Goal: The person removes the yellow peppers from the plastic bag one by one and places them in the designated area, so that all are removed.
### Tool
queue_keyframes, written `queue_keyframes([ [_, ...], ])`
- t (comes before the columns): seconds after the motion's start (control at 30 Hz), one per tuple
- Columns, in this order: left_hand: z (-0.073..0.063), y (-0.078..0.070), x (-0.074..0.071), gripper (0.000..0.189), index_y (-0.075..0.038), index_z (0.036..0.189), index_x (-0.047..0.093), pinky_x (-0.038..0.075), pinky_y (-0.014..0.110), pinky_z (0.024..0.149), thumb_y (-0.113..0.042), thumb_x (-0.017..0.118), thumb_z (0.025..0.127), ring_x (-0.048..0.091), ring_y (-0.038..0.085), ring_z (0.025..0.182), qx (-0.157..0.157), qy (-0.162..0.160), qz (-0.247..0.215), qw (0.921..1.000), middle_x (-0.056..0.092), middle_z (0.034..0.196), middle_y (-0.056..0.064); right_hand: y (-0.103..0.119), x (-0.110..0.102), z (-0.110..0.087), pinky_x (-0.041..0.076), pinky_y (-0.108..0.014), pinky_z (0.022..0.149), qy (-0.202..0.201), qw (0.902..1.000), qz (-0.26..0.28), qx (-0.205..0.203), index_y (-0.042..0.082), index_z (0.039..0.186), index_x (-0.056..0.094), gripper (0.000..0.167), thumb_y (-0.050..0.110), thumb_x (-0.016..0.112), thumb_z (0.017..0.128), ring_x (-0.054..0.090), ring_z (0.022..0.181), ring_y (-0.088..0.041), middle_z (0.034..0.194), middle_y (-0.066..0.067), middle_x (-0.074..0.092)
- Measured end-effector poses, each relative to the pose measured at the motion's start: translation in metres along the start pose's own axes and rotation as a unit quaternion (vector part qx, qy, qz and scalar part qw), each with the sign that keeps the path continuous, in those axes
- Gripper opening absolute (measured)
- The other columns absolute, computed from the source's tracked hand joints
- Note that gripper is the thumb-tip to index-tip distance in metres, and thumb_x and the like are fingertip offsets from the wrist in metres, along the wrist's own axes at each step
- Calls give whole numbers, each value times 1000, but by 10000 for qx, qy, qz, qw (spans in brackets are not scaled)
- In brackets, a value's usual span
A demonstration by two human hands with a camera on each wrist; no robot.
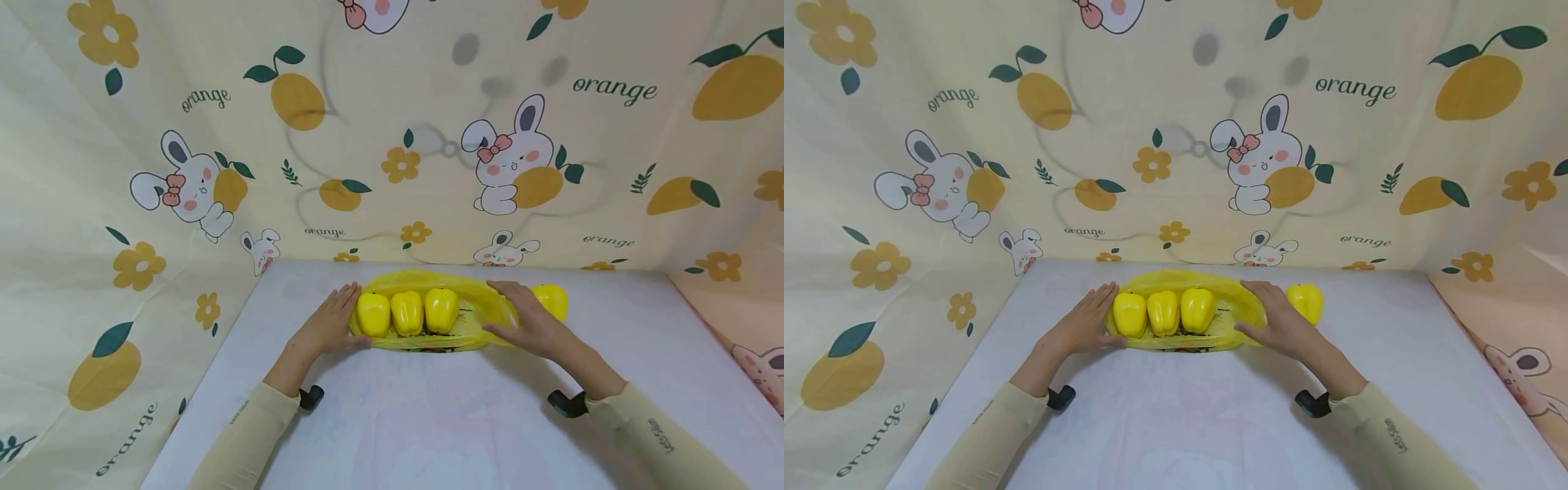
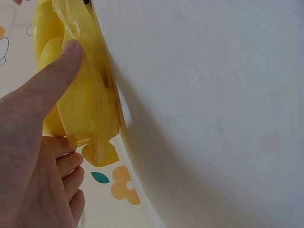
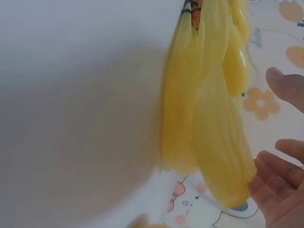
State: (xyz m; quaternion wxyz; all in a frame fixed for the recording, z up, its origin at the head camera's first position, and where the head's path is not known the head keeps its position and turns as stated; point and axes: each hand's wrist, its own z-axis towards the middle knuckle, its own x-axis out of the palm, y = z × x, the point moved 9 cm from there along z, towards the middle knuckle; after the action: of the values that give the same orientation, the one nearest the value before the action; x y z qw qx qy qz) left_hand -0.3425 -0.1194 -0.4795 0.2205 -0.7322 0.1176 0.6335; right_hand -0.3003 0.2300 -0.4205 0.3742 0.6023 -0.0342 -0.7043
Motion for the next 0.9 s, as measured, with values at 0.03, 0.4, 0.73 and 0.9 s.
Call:
queue_keyframes([
  [0.03,0,0,0,121,-2,172,9,4,46,136,-63,77,92,8,30,167,-7,7,10,10000,8,181,14,0,2,1,41,-70,118,21,10000,-14,11,1,161,43,87,26,90,91,43,147,-46,160,-22,48],
  [0.4,-1,-1,-1,120,-2,172,10,3,44,136,-63,76,93,7,29,167,11,34,-27,10000,8,181,14,8,20,12,43,-68,118,43,10000,6,-65,0,160,44,85,29,87,93,45,145,-46,159,-24,49],
  [0.73,0,0,0,121,-3,172,9,3,44,136,-63,77,93,7,29,167,-6,59,-41,10000,7,181,13,15,34,21,41,-67,120,212,9994,200,209,1,161,43,84,28,87,94,43,148,-47,160,-25,48],
  [0.9,0,-1,0,121,-2,172,10,3,44,136,-63,77,92,7,29,167,2,0,-44,10000,9,180,15,17,42,27,40,-65,121,187,9995,192,175,-2,159,44,84,27,87,93,45,147,-47,159,-26,49],
])
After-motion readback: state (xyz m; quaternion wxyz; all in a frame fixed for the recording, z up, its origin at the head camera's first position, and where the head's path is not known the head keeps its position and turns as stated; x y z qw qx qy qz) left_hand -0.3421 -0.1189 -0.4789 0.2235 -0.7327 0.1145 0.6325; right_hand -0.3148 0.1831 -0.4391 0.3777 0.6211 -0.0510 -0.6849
